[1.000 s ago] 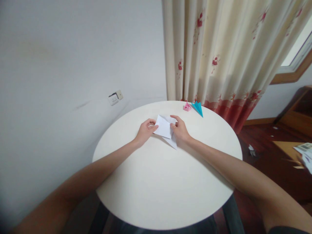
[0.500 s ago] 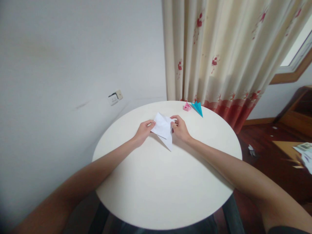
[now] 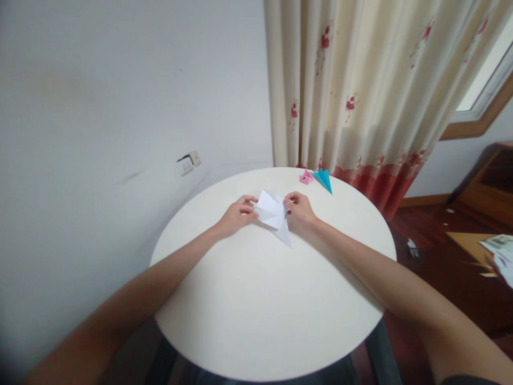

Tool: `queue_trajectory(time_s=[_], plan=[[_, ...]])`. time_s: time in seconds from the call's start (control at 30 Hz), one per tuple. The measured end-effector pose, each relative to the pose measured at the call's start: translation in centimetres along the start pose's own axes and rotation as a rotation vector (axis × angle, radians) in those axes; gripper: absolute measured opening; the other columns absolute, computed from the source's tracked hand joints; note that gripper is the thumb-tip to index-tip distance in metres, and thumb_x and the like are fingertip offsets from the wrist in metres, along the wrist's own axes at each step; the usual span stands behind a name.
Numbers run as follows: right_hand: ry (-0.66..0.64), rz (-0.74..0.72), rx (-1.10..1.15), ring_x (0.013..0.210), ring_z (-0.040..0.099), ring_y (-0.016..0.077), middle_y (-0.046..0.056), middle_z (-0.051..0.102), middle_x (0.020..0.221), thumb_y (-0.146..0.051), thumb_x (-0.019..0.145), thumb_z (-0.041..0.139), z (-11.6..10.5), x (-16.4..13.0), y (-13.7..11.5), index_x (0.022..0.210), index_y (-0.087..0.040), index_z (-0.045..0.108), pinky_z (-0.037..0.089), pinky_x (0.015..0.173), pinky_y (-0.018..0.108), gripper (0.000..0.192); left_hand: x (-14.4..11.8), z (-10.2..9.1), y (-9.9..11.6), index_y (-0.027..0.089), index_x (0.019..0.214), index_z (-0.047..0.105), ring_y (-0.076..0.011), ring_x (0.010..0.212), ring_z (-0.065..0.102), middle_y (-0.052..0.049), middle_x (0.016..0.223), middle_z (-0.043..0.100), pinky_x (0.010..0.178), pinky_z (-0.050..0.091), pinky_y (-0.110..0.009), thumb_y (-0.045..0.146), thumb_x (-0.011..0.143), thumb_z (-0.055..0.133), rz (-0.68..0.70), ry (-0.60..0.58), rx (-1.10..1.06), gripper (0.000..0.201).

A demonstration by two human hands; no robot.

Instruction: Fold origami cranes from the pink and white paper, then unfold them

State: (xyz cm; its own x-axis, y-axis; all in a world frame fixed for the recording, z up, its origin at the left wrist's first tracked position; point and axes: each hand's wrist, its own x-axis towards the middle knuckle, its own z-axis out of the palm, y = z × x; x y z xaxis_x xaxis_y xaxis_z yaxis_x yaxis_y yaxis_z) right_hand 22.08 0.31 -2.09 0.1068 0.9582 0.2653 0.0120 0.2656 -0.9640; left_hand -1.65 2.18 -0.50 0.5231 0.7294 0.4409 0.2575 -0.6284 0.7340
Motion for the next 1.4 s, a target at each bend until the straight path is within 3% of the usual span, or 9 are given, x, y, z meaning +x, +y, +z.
queue_trajectory(time_s=[0.2,0.4,0.8,0.97,1.1,1.4], plan=[[-0.226,-0.172,-0.212,0.075,0.052,0.0145,0.004,0.063,0.085,-0.036,0.069,0.066,-2.3,0.7,0.1,0.072,-0.015,0.061,0.042,0.072,0.030,0.022,-0.4,-0.2,-0.6,0.016,0.076,0.070,-0.0116,0.074,0.050,-0.003,0.093,0.057,0.065,0.038,-0.025,0.038,0.080,0.065,0.046,-0.097,0.077,0.023],[-0.487,-0.166,-0.273,0.072,0.051,0.0143,0.002,0.061,0.076,-0.042,0.075,0.063,-3.5,0.5,-0.1,0.080,-0.014,0.064,0.040,0.071,0.029,0.028,-0.9,-0.2,-1.0,0.014,0.079,0.069,-0.0141,0.075,0.053,-0.003,0.081,0.064,0.069,0.039,-0.025,0.033,0.085,0.056,0.020,-0.227,0.106,0.024],[-0.804,-0.179,-0.430,0.094,0.057,0.0204,0.008,0.063,0.105,-0.045,0.075,0.068,-4.0,0.2,-0.7,0.087,-0.015,0.072,0.045,0.083,0.031,0.033,-0.9,-0.2,-1.4,0.014,0.081,0.067,-0.0134,0.074,0.054,-0.002,0.079,0.064,0.070,0.039,-0.024,0.024,0.083,0.053,-0.001,-0.226,0.135,0.017],[-0.880,-0.221,-0.427,0.104,0.055,0.0210,0.009,0.057,0.118,-0.045,0.077,0.067,-3.9,0.2,-0.5,0.083,-0.015,0.072,0.043,0.091,0.032,0.030,-1.0,-0.2,-1.3,0.014,0.078,0.065,-0.0124,0.071,0.052,-0.001,0.075,0.060,0.068,0.039,-0.024,0.022,0.082,0.053,-0.008,-0.259,0.122,0.015],[-0.971,-0.276,-0.433,0.112,0.053,0.0210,0.011,0.055,0.126,-0.045,0.086,0.058,-3.7,0.1,-1.0,0.090,-0.015,0.071,0.038,0.100,0.034,0.033,-1.0,-0.1,-1.4,0.015,0.080,0.066,-0.0134,0.075,0.054,-0.002,0.080,0.061,0.072,0.042,-0.025,0.018,0.082,0.049,-0.015,-0.288,0.135,0.017],[-0.862,-0.443,-0.521,0.113,0.054,0.0207,0.010,0.061,0.122,-0.039,0.095,0.041,-2.1,-0.6,-0.8,0.106,-0.022,0.069,0.037,0.102,0.039,0.035,-0.9,0.8,0.1,0.021,0.105,0.071,-0.0178,0.101,0.053,-0.008,0.107,0.057,0.093,0.041,-0.033,0.016,0.088,0.046,0.144,-0.290,0.180,0.030]])
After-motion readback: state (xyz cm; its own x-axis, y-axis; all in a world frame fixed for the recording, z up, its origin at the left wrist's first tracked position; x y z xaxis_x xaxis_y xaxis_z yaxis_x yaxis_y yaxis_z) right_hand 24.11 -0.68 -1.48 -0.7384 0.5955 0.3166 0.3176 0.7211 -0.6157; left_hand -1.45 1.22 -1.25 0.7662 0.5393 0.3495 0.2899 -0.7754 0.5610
